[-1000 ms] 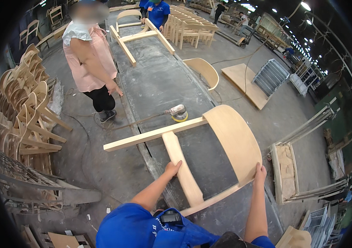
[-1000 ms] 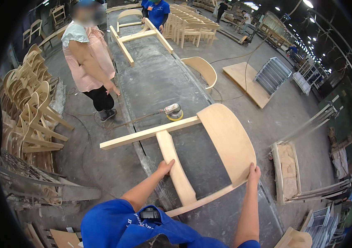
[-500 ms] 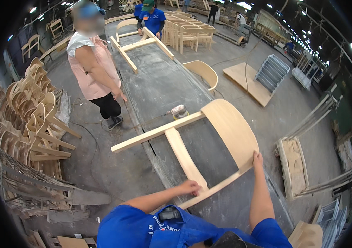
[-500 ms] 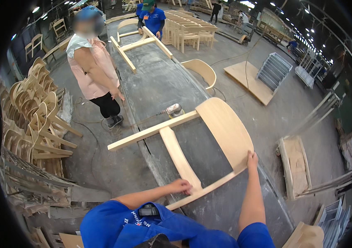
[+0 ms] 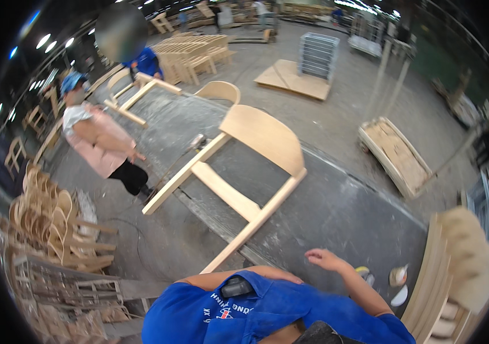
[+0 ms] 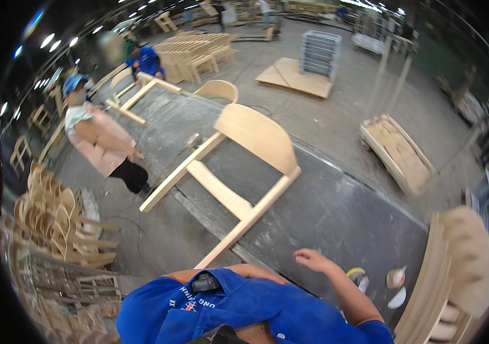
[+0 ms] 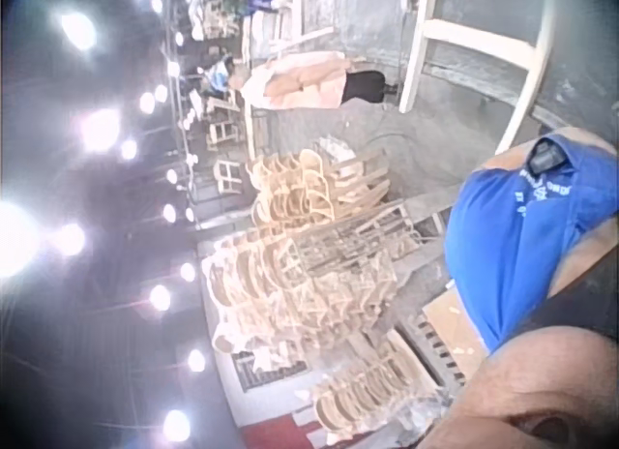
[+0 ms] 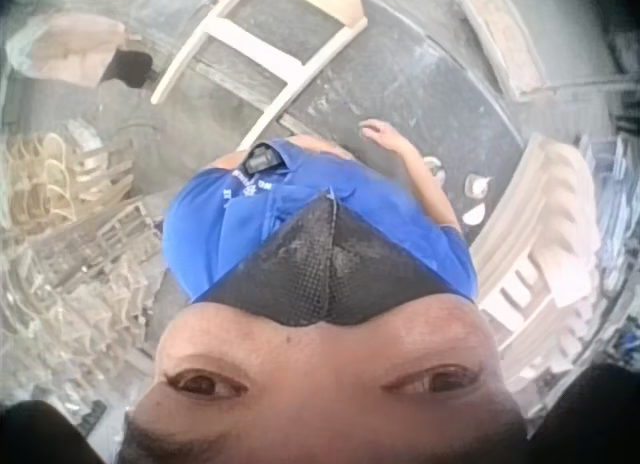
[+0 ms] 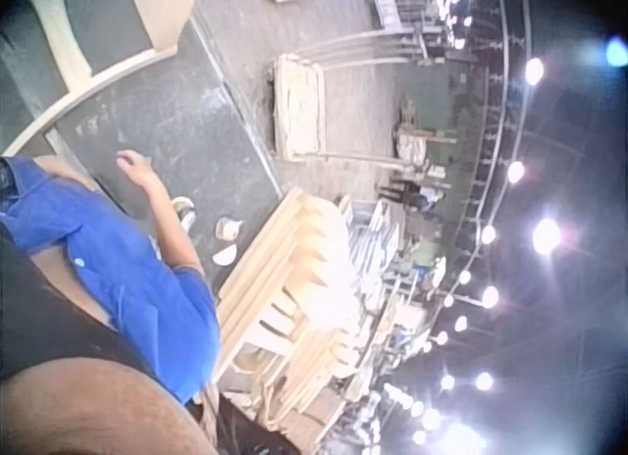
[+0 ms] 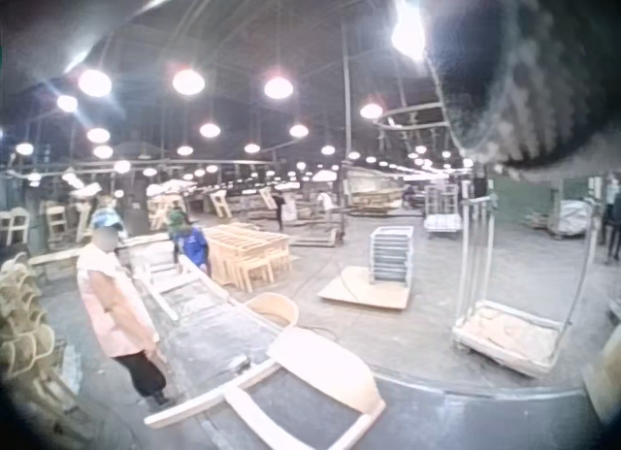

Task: The person uses a handheld orbital sander to smooth the surfaces of wooden chair frames. They lift and reposition the chairs to reach different edges and legs, then place the finished pieces on a nearby stack.

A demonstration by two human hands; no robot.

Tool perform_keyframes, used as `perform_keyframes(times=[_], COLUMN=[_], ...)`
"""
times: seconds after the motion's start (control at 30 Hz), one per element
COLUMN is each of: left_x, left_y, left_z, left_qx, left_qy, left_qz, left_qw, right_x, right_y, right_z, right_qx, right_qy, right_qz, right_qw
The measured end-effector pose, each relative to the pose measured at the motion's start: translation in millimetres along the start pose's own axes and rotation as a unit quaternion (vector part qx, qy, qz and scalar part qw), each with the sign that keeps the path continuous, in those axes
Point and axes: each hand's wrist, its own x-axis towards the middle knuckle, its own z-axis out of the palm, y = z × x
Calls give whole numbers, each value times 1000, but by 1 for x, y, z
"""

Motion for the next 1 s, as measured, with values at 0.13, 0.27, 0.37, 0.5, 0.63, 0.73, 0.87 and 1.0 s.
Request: perform_keyframes(times=[0.13,0.27,0.37,0.5,0.63,0.73,0.87,1.0], left_x=[25,56,68,80,92,95,100,110], left_y=[51,94,119,143,152,149,138,130], left_z=[44,70,81,89,84,70,42,22], left_qx=[204,276,300,317,352,361,270,259], left_qy=[31,-44,-79,-81,-71,-27,-25,-55], left_qz=[-54,17,60,37,48,-1,55,59], left_qw=[977,960,949,944,932,932,961,962], right_x=[-103,-158,-164,-169,-179,-188,-206,-251], right_y=[23,24,29,39,46,53,67,72], right_z=[45,76,81,89,103,111,121,129], right_qx=[143,216,234,153,153,150,115,192], right_qy=[-57,-46,53,192,326,378,450,559], right_qz=[57,-30,-1,33,8,44,72,177], right_qw=[986,975,971,969,933,913,883,787])
